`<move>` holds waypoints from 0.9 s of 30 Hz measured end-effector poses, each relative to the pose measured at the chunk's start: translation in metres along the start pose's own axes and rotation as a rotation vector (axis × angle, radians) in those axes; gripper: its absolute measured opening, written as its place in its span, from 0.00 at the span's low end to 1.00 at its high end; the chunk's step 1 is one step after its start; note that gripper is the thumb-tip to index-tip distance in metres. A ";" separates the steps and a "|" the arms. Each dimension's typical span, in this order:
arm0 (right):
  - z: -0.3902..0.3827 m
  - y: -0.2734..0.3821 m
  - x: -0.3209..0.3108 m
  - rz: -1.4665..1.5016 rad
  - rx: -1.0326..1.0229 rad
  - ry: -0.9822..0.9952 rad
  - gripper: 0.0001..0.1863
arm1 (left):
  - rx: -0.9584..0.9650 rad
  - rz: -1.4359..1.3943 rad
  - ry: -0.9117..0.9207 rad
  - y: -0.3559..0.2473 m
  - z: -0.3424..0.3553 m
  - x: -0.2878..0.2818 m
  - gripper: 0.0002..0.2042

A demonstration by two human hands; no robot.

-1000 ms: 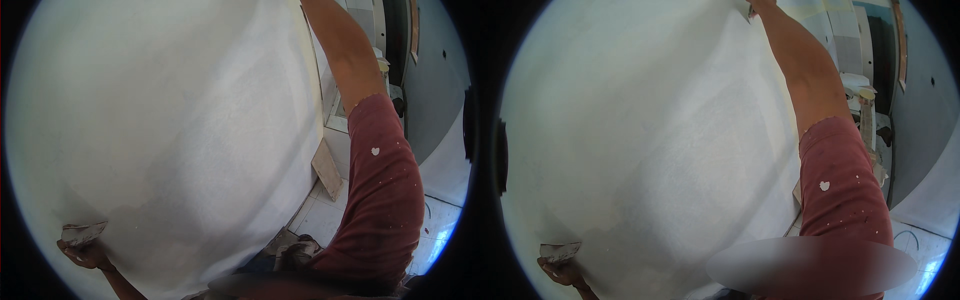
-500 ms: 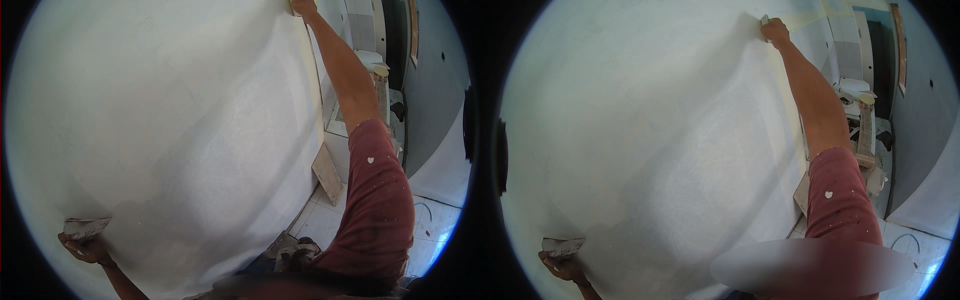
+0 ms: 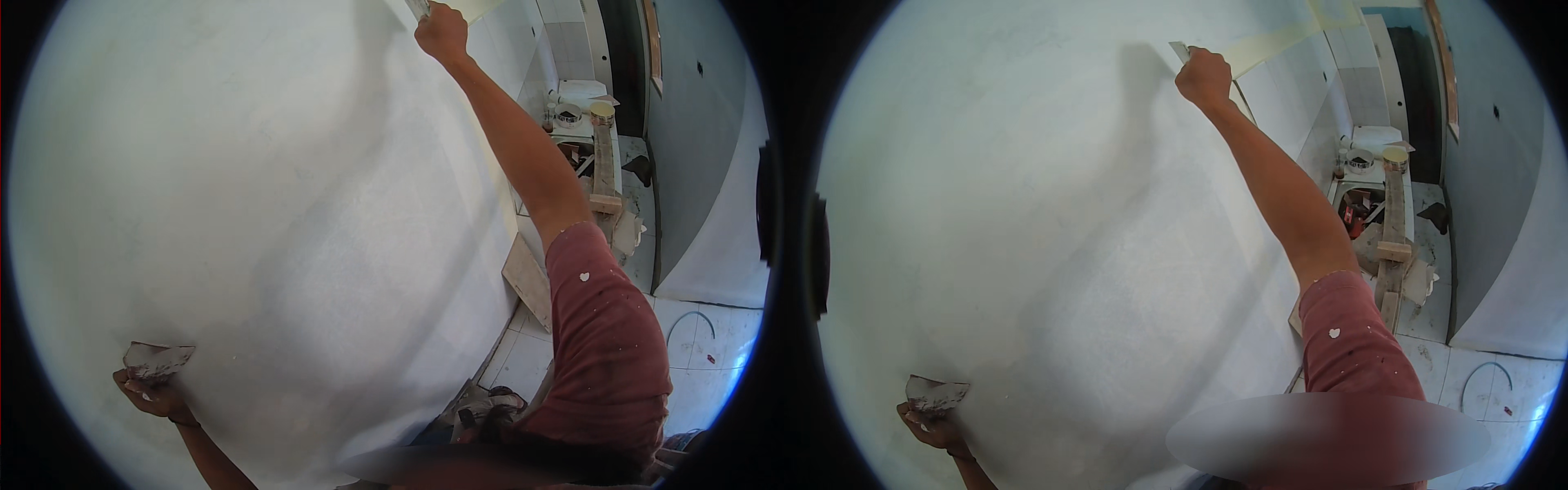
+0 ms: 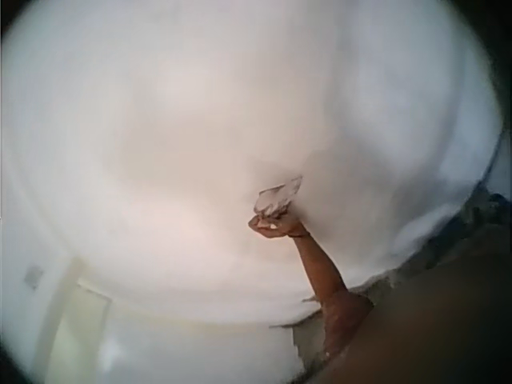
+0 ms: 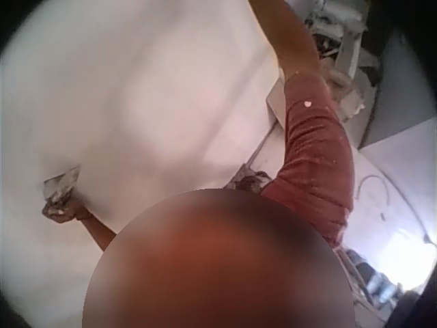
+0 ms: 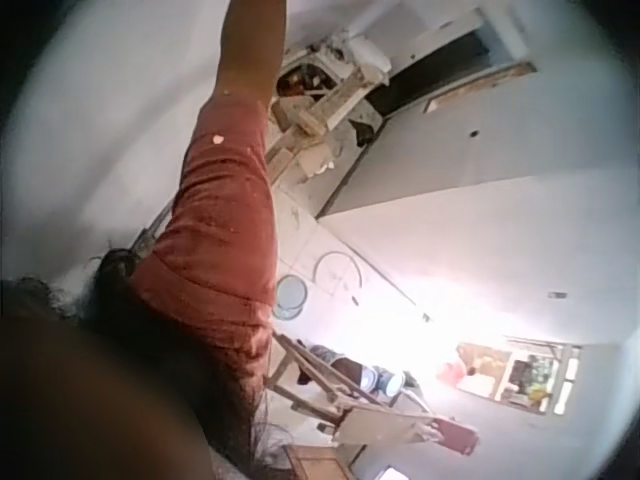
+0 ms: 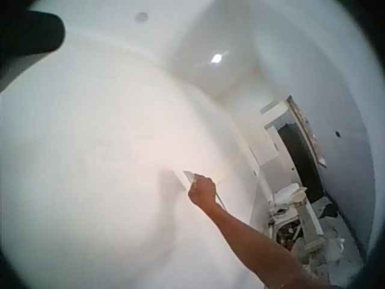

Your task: Applying putty or plaster to a wall using putty knives in a stairwell.

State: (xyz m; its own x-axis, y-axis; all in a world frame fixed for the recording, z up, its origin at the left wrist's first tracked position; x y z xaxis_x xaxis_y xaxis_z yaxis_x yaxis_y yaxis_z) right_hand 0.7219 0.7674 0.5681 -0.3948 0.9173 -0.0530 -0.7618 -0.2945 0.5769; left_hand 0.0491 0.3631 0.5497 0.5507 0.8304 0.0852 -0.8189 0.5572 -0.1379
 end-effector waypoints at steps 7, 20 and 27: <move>-0.087 0.067 0.022 -0.069 -0.193 0.117 0.21 | 0.051 -0.101 -0.093 -0.012 -0.001 0.002 0.21; 0.026 0.072 0.007 0.074 -0.668 0.028 0.26 | 0.058 -0.049 -0.052 -0.004 0.002 -0.001 0.21; -0.093 -0.039 0.053 -0.067 -0.510 0.270 0.34 | 0.053 -0.180 -0.147 -0.023 -0.005 0.007 0.20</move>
State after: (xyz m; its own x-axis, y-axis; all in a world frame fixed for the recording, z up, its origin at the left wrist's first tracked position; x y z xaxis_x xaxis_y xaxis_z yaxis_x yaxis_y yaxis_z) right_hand 0.6826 0.8023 0.4669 -0.4032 0.8573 -0.3200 -0.9143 -0.3917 0.1028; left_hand 0.0724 0.3557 0.5490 0.6619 0.7077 0.2470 -0.7194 0.6923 -0.0557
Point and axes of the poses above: each hand's wrist, its own z-axis towards the middle knuckle, its own x-axis out of the palm, y = z × x, the point moved 9 cm from there along z, towards the middle knuckle, and after that the axes turned 7 degrees about -z, right-handed, at the moved point
